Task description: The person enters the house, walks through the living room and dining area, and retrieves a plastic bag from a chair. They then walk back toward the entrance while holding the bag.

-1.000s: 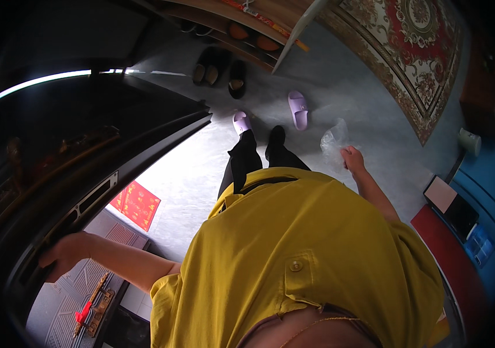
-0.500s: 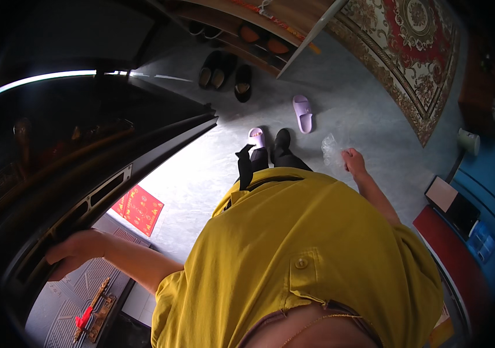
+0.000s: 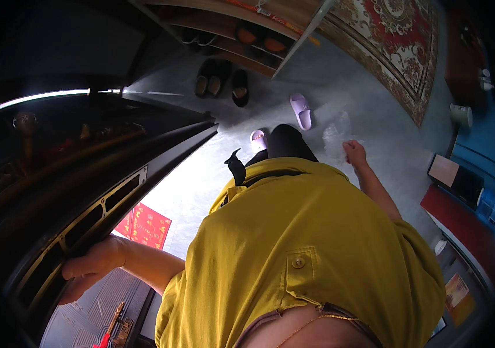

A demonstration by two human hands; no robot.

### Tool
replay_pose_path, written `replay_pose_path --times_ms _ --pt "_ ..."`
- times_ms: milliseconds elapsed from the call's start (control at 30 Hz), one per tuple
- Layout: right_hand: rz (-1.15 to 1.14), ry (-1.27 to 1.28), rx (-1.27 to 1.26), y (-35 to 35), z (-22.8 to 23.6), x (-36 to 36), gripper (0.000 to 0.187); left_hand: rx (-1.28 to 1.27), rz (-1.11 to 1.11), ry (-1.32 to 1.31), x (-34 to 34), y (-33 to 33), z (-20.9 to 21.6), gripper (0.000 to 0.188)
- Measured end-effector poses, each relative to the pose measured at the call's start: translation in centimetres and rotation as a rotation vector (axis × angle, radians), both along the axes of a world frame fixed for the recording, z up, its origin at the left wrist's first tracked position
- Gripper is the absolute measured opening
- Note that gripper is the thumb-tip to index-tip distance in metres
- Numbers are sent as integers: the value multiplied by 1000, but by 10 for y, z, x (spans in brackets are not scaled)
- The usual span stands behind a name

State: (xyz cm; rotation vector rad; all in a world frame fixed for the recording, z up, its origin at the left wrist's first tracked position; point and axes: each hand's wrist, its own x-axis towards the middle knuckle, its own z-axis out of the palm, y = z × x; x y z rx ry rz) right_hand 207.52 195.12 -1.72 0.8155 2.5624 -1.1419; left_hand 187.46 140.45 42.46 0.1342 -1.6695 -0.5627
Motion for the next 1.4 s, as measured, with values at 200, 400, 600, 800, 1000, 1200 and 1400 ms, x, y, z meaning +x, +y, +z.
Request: replay_pose_path --times_ms 200,400,600,800,1000,1200,1400 --pt "-18 -83 18 -13 -1 27 18 -67 -46 81 2 -11 1 71" --pt "9 -40 6 -14 -6 28 18 -48 -14 105 1 -17 -1 72" --pt "-18 -85 -34 -29 13 6 17 -10 -32 64 7 -23 -2 76" --pt "-93 -101 -73 -33 16 9 17 -34 -78 112 5 -30 -4 81" --pt "-281 -207 -313 -70 82 -36 18 13 -28 100 6 -26 -6 83" --pt "-241 -194 -315 -71 72 -38 18 11 -51 111 4 -10 -1 73" --pt "-334 -248 -313 -71 86 -21 16 34 -138 129 1 -12 -5 65"
